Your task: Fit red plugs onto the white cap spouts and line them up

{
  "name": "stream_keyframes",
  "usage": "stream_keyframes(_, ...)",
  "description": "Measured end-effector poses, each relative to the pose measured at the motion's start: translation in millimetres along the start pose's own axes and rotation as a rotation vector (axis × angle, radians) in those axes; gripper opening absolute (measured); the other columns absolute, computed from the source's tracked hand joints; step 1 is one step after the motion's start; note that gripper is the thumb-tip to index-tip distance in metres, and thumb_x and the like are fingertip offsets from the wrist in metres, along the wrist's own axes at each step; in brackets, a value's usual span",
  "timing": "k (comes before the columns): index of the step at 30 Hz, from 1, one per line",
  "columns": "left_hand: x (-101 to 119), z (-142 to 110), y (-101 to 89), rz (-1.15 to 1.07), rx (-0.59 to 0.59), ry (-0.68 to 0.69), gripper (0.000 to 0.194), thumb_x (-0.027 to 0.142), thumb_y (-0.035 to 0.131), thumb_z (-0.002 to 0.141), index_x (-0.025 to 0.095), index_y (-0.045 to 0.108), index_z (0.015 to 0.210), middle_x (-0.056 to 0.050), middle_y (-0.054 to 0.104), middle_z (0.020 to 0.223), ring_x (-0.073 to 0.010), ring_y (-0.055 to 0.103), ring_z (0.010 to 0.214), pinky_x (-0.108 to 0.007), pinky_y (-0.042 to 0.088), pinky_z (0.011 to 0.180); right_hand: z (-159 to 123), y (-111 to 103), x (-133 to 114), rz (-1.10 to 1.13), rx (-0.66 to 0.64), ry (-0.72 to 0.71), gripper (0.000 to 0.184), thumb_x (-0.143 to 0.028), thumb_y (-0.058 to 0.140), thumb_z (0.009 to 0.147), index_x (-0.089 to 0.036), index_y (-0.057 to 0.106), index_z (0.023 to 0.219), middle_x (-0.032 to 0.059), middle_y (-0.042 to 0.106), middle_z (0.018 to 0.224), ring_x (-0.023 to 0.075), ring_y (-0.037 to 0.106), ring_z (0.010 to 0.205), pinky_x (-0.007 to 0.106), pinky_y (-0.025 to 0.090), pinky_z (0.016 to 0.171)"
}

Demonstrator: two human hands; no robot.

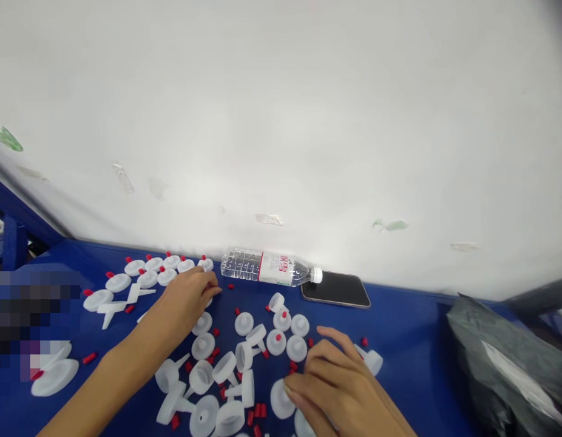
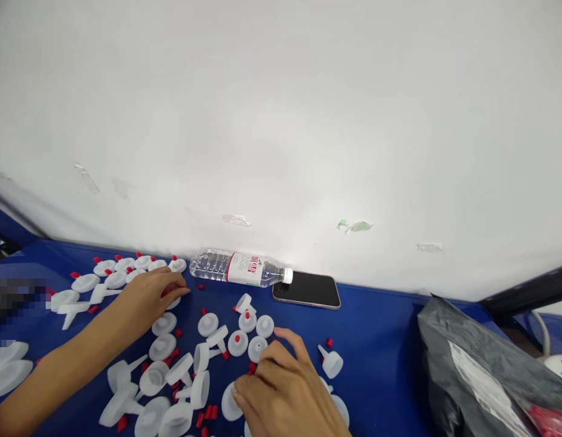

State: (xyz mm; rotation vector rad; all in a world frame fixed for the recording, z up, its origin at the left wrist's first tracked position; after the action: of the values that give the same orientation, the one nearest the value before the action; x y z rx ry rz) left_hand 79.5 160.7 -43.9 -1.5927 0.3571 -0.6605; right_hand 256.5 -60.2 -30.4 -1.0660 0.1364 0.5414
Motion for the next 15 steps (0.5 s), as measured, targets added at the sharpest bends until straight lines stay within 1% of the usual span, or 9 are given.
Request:
stream_keyframes(2, -1.5, 1.0, -0.7, -0.027, 0.017, -0.004, 0.016, 0.026, 0.06, 0.095, 0.016, 0.069, 0.086, -0.001, 0.066, 0.085, -0.0154, 0.062, 0.078, -0.033, 0.05, 0.076, 4.8, -9.5, -1.3, 0.007, -0.019, 0.033, 0.019, -0.017, 0.058, 0.099, -0.026, 0.073, 0.09, -0.0042, 0.066, 0.068, 0.0138, 0.063, 0.073, 0.036, 0.041, 0.109)
stream_keyframes(4, -3.2, 1.2, -4.8, -0.061, 0.045, -0.008, 0.018, 0.026, 0.059, 0.092, 0.017, 0.07, 0.082, -0.004, 0.066, 0.082, -0.0174, 0.061, 0.075, -0.033, 0.048, 0.074, 9.3, -18.7, 2.0, 0.001, -0.065, 0.08, 0.02, -0.016, 0.057, 0.099, -0.025, 0.073, 0.093, -0.003, 0.067, 0.073, 0.0147, 0.063, 0.075, 0.04, 0.041, 0.109)
stream_keyframes(7, -4.3, -2.4, -18.2, -0.129, 0.112, -0.028, 0.022, 0.032, 0.056, 0.087, 0.019, 0.07, 0.075, -0.007, 0.066, 0.078, -0.0207, 0.061, 0.071, -0.034, 0.046, 0.069, 12.9, -28.0, 13.2, -0.051, -0.14, 0.169, 0.02, -0.016, 0.059, 0.098, -0.027, 0.075, 0.098, -0.0027, 0.068, 0.076, 0.0166, 0.064, 0.077, 0.047, 0.044, 0.106)
stream_keyframes(9, 1.0, -8.2, -28.5, -0.197, 0.146, -0.035, 0.025, 0.038, 0.055, 0.086, 0.021, 0.07, 0.074, -0.006, 0.067, 0.076, -0.02, 0.061, 0.066, -0.033, 0.045, 0.065, 12.9, -32.6, 19.2, -0.099, -0.129, 0.206, 0.022, -0.017, 0.059, 0.097, -0.03, 0.077, 0.104, -0.0029, 0.068, 0.074, 0.0185, 0.065, 0.078, 0.051, 0.045, 0.104)
stream_keyframes(11, 16.3, -16.0, -36.6, -0.272, 0.152, -0.019, 0.029, 0.046, 0.054, 0.087, 0.023, 0.07, 0.077, -0.003, 0.068, 0.075, -0.0163, 0.059, 0.058, -0.03, 0.046, 0.06, 11.2, -36.2, 20.6, -0.115, -0.082, 0.229, 0.025, -0.021, 0.059, 0.098, -0.032, 0.075, 0.114, -0.0024, 0.07, 0.077, 0.0199, 0.067, 0.079, 0.055, 0.046, 0.104)
stream_keyframes(13, 42.2, -24.5, -40.5, -0.382, 0.118, 0.002, 0.034, 0.054, 0.055, 0.087, 0.025, 0.071, 0.078, 0.0, 0.069, 0.072, -0.0114, 0.055, 0.047, -0.026, 0.044, 0.051, 8.2, -37.5, 18.6, -0.064, -0.054, 0.284, 0.034, -0.03, 0.061, 0.098, -0.032, 0.068, 0.131, 0.0001, 0.074, 0.088, 0.0213, 0.07, 0.085, 0.052, 0.051, 0.101)
stream_keyframes(14, 58.5, -28.5, -40.2, -0.458, 0.072, 0.019, 0.034, 0.055, 0.056, 0.087, 0.025, 0.071, 0.08, 0.003, 0.068, 0.07, -0.0091, 0.052, 0.042, -0.024, 0.042, 0.047, 6.7, -37.0, 17.0, -0.021, -0.054, 0.328, 0.042, -0.036, 0.062, 0.098, -0.031, 0.062, 0.14, 0.0019, 0.076, 0.097, 0.0225, 0.072, 0.09, 0.048, 0.055, 0.098)
stream_keyframes(15, 74.2, -32.2, -37.2, -0.664, -0.008, -0.014, 0.031, 0.053, 0.062, 0.084, 0.025, 0.071, 0.08, 0.003, 0.068, 0.069, -0.0081, 0.051, 0.04, -0.022, 0.038, 0.042, 5.3, -35.8, 15.2, 0.027, -0.06, 0.379, 0.051, -0.041, 0.064, 0.096, -0.031, 0.057, 0.145, 0.0033, 0.077, 0.104, 0.0238, 0.072, 0.095, 0.044, 0.058, 0.094)
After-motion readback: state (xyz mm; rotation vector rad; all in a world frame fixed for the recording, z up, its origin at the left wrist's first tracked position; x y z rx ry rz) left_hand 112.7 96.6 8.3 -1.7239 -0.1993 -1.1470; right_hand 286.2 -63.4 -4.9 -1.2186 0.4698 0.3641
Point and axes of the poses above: each hand's wrist, its own z-axis towards the middle knuckle, its own y-axis out of the palm, x = y × z, the point moved 4 cm from there along z, towards the middle knuckle
